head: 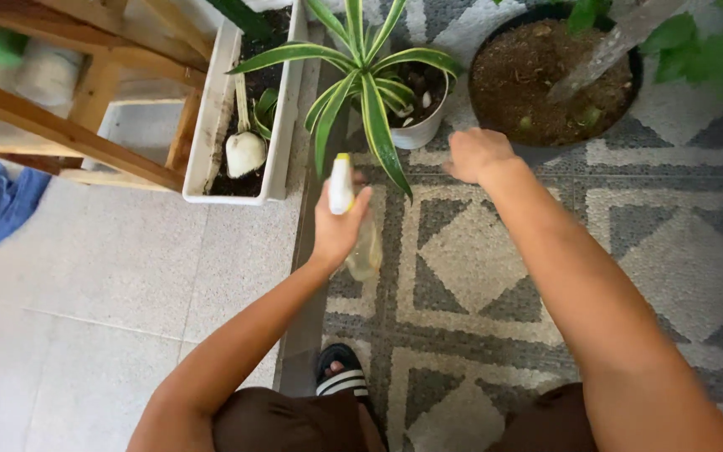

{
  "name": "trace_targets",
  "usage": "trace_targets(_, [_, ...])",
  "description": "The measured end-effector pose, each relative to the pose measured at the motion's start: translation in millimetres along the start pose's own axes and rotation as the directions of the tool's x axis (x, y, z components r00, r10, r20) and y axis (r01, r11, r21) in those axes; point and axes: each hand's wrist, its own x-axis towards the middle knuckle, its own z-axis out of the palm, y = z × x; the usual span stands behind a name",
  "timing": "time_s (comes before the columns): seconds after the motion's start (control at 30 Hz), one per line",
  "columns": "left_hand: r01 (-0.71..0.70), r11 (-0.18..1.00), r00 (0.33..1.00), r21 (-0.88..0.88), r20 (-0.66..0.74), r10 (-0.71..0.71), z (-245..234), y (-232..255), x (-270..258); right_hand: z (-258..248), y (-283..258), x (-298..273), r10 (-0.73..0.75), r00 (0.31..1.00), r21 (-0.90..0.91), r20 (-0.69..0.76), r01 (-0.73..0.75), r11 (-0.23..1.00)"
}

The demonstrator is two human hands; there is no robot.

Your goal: The person kneels on a patterned rug and uses a spray bottle to mist the leaves and soil of two potted plants. They alternate between the plants, spraying each one multiple times while occasionally touching the leaves.

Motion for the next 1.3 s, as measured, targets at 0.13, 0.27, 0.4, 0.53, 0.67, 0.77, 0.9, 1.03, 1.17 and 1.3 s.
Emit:
trace_targets(0.13, [0.121, 0.992, 0.992, 0.02, -0.049, -0.12, 3, -44, -8, 15, -4, 2, -0.004, 0.999, -0.005, 0.032, 0.004, 1.0])
trace_targets(0.27, [0.123, 0.987, 0.989, 0.107, -0.096, -0.113, 6, -74, -18, 23, -2, 6, 0.07, 0.995, -0.098, 0.064, -0.063, 0.993])
trace_targets(0.4, [0.143, 0.98, 0.989, 0.139, -0.047, -0.138, 0, -108, -15, 22, 4, 4, 0.067, 0.996, -0.111, 0.061, -0.06, 0.992])
trace_targets(0.53, [0.004, 0.993, 0.998, 0.115, -0.068, 0.004, 8, -102, -10, 10, -3, -15, 0.054, 0.996, -0.074, 0.069, -0.049, 0.996])
trace_targets(0.67, [0.116, 0.99, 0.993, 0.078, -0.003, -0.116, 7, -108, 10, 3, -1, -25, 0.079, 0.993, -0.08, 0.09, -0.072, 0.994])
trace_targets(0.77, [0.125, 0.984, 0.992, 0.124, 0.016, -0.128, 13, -96, 13, 22, 17, -16, 0.092, 0.991, -0.095, 0.094, -0.083, 0.992])
trace_targets(0.9, [0.241, 0.956, 0.966, 0.164, 0.055, -0.253, 18, -135, 25, 45, 13, -18, 0.072, 0.983, -0.113, 0.168, -0.053, 0.992])
trace_targets(1.03, [0.297, 0.932, 0.941, 0.206, 0.102, -0.322, 33, -106, 2, 59, -48, -67, -0.104, 0.962, 0.266, 0.254, 0.034, 0.963])
trace_targets(1.17, [0.412, 0.888, 0.82, 0.205, 0.341, -0.459, 48, -91, -28, 100, -72, -82, -0.292, 0.956, 0.594, -0.007, 0.239, 0.768])
trace_targets(1.3, [0.343, 0.91, 0.728, 0.232, 0.547, -0.413, 54, -56, -30, 141, -49, -57, -0.11, 0.964, 0.694, -0.244, 0.252, 0.674])
